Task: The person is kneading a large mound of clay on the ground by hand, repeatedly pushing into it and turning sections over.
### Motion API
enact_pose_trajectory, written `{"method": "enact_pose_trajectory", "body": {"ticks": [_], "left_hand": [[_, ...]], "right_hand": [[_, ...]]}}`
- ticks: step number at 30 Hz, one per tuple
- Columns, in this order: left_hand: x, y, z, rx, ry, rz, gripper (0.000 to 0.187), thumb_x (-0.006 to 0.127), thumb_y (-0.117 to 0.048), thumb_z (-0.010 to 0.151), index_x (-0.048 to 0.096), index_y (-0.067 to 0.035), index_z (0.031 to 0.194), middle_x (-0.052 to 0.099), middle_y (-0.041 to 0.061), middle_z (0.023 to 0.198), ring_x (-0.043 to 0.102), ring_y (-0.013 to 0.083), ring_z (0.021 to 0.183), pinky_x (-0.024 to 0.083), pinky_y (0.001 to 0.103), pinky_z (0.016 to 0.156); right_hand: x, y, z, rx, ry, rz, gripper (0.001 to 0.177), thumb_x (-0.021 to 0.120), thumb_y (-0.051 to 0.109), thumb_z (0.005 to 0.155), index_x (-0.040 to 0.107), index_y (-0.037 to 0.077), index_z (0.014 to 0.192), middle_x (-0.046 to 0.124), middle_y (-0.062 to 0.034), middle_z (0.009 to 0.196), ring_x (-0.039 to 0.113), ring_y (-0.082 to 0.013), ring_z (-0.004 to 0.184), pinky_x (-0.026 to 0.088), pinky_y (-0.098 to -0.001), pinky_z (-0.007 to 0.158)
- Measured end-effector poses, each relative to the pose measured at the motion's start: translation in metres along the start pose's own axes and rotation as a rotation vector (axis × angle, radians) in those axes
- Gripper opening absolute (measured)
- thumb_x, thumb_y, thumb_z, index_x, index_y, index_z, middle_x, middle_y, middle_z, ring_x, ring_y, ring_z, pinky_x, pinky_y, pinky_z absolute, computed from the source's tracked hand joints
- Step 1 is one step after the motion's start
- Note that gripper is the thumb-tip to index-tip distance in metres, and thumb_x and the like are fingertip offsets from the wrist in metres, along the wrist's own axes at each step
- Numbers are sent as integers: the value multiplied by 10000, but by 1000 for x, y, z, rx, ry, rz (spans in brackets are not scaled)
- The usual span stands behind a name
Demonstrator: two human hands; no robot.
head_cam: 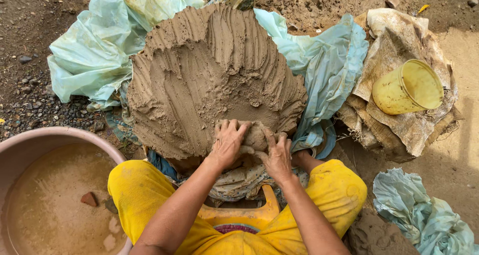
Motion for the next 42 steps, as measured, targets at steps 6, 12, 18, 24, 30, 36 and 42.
{"method": "enact_pose_trajectory", "body": {"ticks": [6,12,18,24,30,36,42], "left_hand": [[41,11,72,92,20,241,215,544,-72,962,540,-128,1169,558,169,1087,551,338,1066,456,552,882],[83,56,144,-124,351,178,224,357,142,1048,427,-48,1145,583,137,924,630,214,804,556,382,645],[71,18,103,-280,-169,105,204,590,-17,1026,524,-111,1195,634,140,1059,616,277,1008,494,491,923],[64,-29,-3,-134,-494,-310,910,793,-238,828,289,40,1532,459,321,1439,404,487,1355,299,579,1142],[64,-9,-57,64,-644,-257,809,794,-323,970,348,-142,1619,495,161,1578,453,321,1486,344,447,1266],[53,8,-23,-33,-718,-82,1145,832,-637,673,323,-52,1515,266,213,1503,293,425,1374,255,584,1112],[70,40,22,-168,-602,-55,915,881,-411,694,473,-96,1451,473,140,1411,456,373,1303,332,542,1089]], "right_hand": [[27,-31,68,-57,-37,-234,782,808,66,761,491,209,1461,477,-257,1273,539,-454,1124,524,-555,912],[47,-75,134,92,32,-102,754,714,-64,838,463,122,1524,582,-200,1114,671,-319,921,637,-383,796],[53,-82,122,70,-156,-99,722,732,-25,768,522,77,1451,606,-262,1211,703,-353,952,623,-393,839],[48,-94,125,40,-166,-111,659,710,36,794,569,70,1437,656,-237,1245,691,-419,1014,580,-487,903],[49,-94,124,31,-202,-143,714,729,39,742,549,33,1432,636,-261,1269,692,-419,1011,579,-468,906],[51,-90,117,12,-205,-156,727,768,42,714,562,24,1412,625,-271,1268,687,-408,1028,572,-463,913],[44,-85,111,44,-218,-94,666,715,-45,726,589,8,1378,654,-223,1212,680,-402,995,571,-470,885]]}}
Point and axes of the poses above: each hand's wrist, its own z-axis towards the middle knuckle, its own x-axis out of the palm, y = z × x, the point moved 6 cm from there along z, towards the middle knuckle
